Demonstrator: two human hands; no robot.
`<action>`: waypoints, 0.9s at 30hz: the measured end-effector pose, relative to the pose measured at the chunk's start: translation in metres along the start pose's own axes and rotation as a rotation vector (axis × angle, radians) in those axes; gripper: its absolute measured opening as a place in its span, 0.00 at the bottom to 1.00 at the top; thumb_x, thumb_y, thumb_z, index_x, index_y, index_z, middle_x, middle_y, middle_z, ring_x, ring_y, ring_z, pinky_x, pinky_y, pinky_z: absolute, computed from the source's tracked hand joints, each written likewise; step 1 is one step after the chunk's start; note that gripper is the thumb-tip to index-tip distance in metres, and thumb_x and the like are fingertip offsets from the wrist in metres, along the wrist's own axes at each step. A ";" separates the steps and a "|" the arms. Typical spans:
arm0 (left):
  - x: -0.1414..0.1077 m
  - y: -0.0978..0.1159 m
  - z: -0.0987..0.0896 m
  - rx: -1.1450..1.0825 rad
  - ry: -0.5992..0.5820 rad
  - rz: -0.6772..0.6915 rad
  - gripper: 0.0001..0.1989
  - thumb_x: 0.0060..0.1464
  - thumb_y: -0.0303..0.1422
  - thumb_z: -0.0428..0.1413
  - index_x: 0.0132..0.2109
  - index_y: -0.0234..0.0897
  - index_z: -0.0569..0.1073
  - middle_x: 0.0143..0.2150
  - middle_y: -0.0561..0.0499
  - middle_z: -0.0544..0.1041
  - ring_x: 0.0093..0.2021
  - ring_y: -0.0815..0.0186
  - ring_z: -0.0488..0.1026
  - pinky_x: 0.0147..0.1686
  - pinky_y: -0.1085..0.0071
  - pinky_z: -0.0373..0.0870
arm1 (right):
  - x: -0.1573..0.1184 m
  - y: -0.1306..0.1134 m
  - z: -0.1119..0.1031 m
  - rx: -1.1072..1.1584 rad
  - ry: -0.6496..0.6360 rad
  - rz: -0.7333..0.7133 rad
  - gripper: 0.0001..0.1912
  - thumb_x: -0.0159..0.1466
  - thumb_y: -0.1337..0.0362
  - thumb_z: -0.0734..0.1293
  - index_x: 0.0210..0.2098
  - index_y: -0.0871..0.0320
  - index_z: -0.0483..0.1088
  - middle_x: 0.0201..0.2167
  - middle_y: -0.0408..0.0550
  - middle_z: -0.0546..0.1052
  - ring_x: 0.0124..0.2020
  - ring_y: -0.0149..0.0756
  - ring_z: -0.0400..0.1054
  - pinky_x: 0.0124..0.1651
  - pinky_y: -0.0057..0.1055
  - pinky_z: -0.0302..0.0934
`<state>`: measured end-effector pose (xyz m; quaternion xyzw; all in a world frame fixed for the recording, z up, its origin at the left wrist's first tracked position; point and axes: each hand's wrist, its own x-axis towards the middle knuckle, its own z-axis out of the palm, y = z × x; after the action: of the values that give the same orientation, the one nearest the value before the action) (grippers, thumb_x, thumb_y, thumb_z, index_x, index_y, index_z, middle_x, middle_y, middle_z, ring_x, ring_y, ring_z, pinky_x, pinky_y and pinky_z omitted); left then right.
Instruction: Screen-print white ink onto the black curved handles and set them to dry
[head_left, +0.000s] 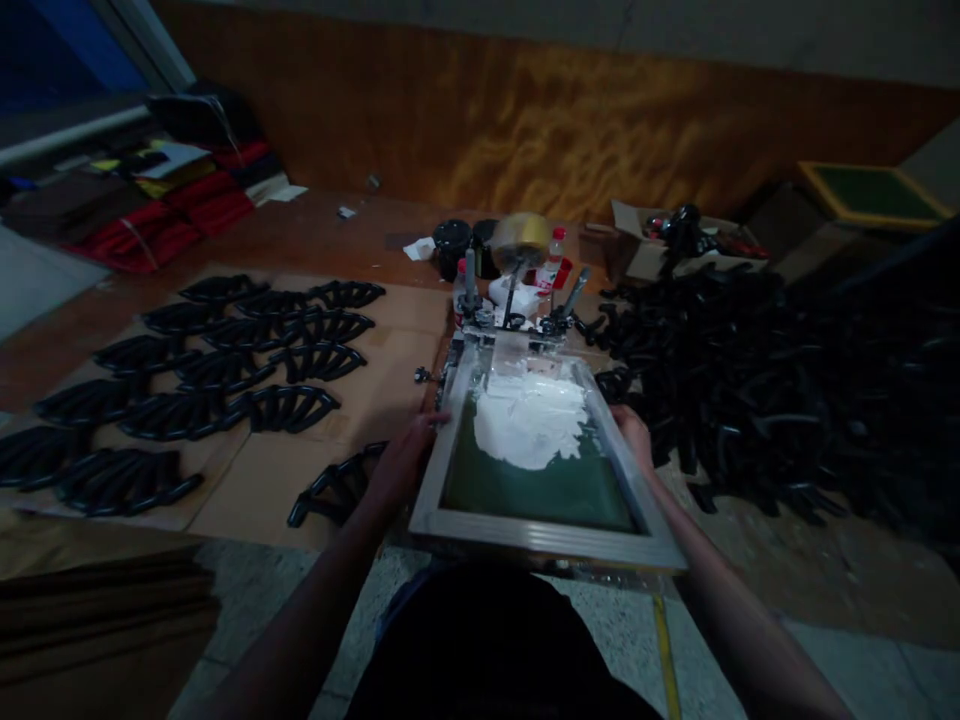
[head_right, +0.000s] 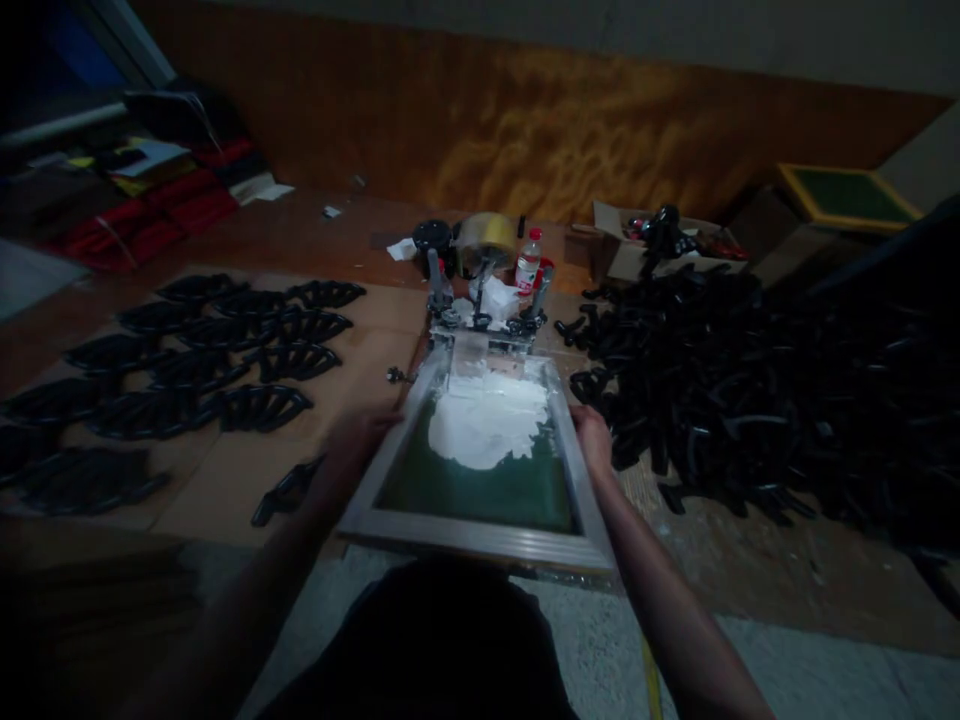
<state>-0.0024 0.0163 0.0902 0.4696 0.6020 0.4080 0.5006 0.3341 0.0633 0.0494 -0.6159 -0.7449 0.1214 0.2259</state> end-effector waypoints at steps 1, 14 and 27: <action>-0.002 -0.016 0.001 -0.007 -0.019 -0.035 0.26 0.57 0.49 0.51 0.55 0.38 0.74 0.43 0.47 0.81 0.44 0.56 0.76 0.42 0.64 0.74 | 0.008 0.000 -0.006 -0.029 0.066 0.038 0.25 0.67 0.64 0.51 0.50 0.68 0.74 0.43 0.57 0.78 0.45 0.43 0.71 0.49 0.35 0.66; 0.019 -0.109 0.019 0.032 -0.086 -0.156 0.34 0.56 0.45 0.57 0.65 0.33 0.64 0.54 0.39 0.77 0.52 0.54 0.76 0.52 0.60 0.72 | 0.028 -0.093 0.035 -0.295 -0.464 -0.355 0.10 0.62 0.71 0.62 0.41 0.59 0.73 0.41 0.54 0.77 0.44 0.42 0.69 0.44 0.31 0.60; 0.013 -0.099 0.022 -0.025 -0.080 -0.139 0.33 0.55 0.46 0.56 0.62 0.31 0.66 0.44 0.42 0.81 0.43 0.56 0.78 0.43 0.62 0.75 | -0.011 -0.079 0.041 -0.167 -0.390 -0.533 0.18 0.58 0.72 0.63 0.48 0.60 0.72 0.46 0.55 0.77 0.46 0.43 0.68 0.47 0.35 0.60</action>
<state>0.0029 0.0071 -0.0117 0.4363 0.6077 0.3605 0.5571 0.2478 0.0398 0.0481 -0.3812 -0.9162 0.1122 0.0519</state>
